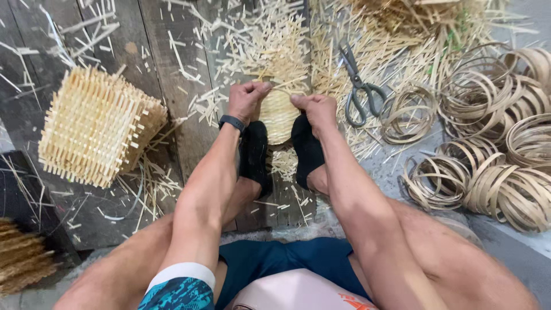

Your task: The person sits on the floor and repeatedly assembles small round bamboo bowls by placing a woven bamboo mat over a circular frame, trimming the edges with shears, and stacking the finished bowls. The person handles bamboo mats, circular frames, and shears throughout the process.

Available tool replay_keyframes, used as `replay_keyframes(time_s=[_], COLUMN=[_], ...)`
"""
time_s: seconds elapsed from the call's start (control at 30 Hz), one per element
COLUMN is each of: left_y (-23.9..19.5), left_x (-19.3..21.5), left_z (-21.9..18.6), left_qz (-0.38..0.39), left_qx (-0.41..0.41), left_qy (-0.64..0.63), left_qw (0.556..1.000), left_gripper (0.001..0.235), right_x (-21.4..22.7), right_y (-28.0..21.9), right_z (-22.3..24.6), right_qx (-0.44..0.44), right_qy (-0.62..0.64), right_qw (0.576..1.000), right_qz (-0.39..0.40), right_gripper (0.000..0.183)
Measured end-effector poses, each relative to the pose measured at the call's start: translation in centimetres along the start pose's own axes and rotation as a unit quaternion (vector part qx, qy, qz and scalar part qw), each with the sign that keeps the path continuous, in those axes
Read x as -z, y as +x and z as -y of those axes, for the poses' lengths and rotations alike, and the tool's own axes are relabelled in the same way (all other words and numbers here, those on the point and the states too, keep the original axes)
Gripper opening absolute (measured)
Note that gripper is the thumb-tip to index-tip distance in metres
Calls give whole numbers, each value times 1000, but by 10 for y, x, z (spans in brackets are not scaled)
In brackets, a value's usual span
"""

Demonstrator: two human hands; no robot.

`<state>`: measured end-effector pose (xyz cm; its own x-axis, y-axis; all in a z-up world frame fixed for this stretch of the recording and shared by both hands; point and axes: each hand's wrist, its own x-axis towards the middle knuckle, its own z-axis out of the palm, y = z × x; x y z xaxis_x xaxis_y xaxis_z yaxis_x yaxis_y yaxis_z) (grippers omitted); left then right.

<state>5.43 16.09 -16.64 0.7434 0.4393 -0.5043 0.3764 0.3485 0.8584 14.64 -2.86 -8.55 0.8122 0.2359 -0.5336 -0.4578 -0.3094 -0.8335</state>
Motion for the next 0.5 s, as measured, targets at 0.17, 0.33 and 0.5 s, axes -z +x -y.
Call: replay_keyframes(time_s=[0.17, 0.33, 0.5], left_y=[-2, -24, -83], left_x=[4, 0, -28], left_z=[-10, -54, -60], left_qz=[25, 124, 20], left_qx=[-55, -137, -393], left_qy=[82, 172, 357], left_qw=[995, 968, 847], left_gripper=[30, 38, 19], right_x=[24, 143, 233], right_y=[-9, -17, -36], right_z=[44, 155, 181], right_qx=[120, 249, 235], right_qy=[-164, -450, -702], right_qw=[979, 857, 670], right_qz=[-32, 5, 52], right_gripper=[28, 27, 27])
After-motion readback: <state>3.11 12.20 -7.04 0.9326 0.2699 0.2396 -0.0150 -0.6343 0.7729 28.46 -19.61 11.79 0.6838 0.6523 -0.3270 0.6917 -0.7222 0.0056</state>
